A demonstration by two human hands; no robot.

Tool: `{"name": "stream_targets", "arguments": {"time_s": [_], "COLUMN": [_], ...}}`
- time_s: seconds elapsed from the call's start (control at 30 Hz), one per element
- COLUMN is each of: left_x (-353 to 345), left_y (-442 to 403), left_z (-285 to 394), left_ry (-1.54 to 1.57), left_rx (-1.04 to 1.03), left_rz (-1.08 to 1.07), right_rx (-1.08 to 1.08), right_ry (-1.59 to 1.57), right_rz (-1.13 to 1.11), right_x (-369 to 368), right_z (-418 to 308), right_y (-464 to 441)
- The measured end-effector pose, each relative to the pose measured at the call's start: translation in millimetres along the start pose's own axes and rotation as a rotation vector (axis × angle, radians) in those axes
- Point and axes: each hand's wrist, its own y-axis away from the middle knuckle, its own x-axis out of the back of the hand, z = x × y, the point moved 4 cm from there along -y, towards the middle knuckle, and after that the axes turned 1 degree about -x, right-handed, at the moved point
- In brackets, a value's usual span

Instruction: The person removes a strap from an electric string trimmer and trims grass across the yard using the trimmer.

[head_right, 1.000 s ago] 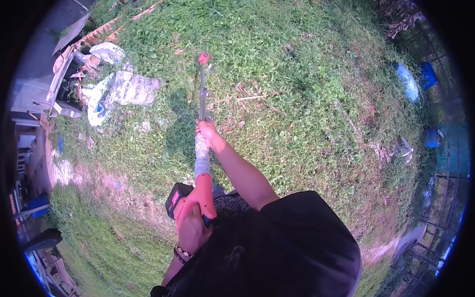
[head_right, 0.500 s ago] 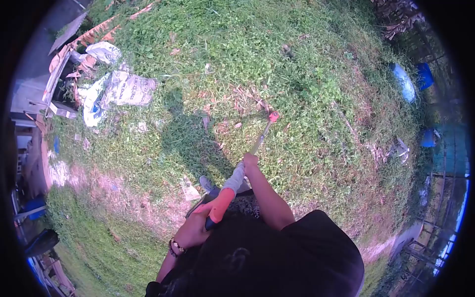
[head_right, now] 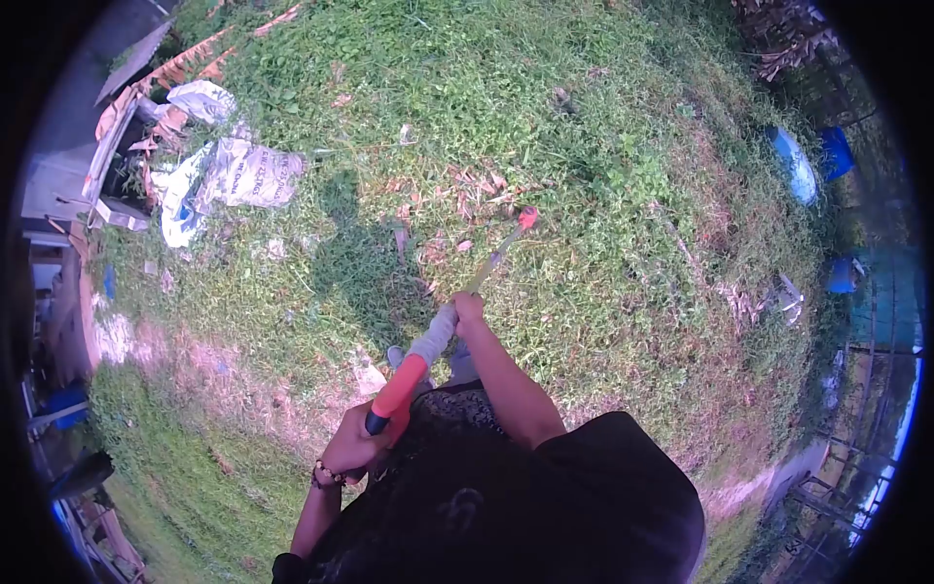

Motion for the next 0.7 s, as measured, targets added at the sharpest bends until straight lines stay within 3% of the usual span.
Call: {"name": "stream_targets", "arguments": {"time_s": [0.13, 0.23, 0.33, 0.37, 0.47, 0.7], "left_x": [-13.4, -24.3, -27.4, -25.2, -21.8, -31.5], "left_y": [0.3, -8.3, -16.1, -15.4, -24.7, -45.4], "left_z": [-7.0, 10.9, 24.5, 28.4, 27.0, 16.5], "left_ry": [-0.041, -0.158, -0.273, -0.249, -0.058, -0.268], "left_rx": [-0.133, -0.102, -0.108, -0.123, -0.124, -0.101], "left_rz": [0.278, 0.39, 0.526, 0.554, 0.562, 0.379], "right_rx": [0.08, 0.022, -0.34, -0.319, -0.375, -0.062], "right_ry": [0.018, -0.068, -0.129, -0.107, -0.103, -0.081], "right_rz": [-0.266, -0.323, -0.359, -0.373, -0.365, -0.2], "right_x": [-101.6, -138.8, -167.5, -178.5, -191.9, -121.7], "right_z": [-22.8, -16.3, -2.5, 1.0, 4.1, -33.7], "right_y": [54.7, 39.4, 20.8, 13.3, -1.3, -12.8]}}
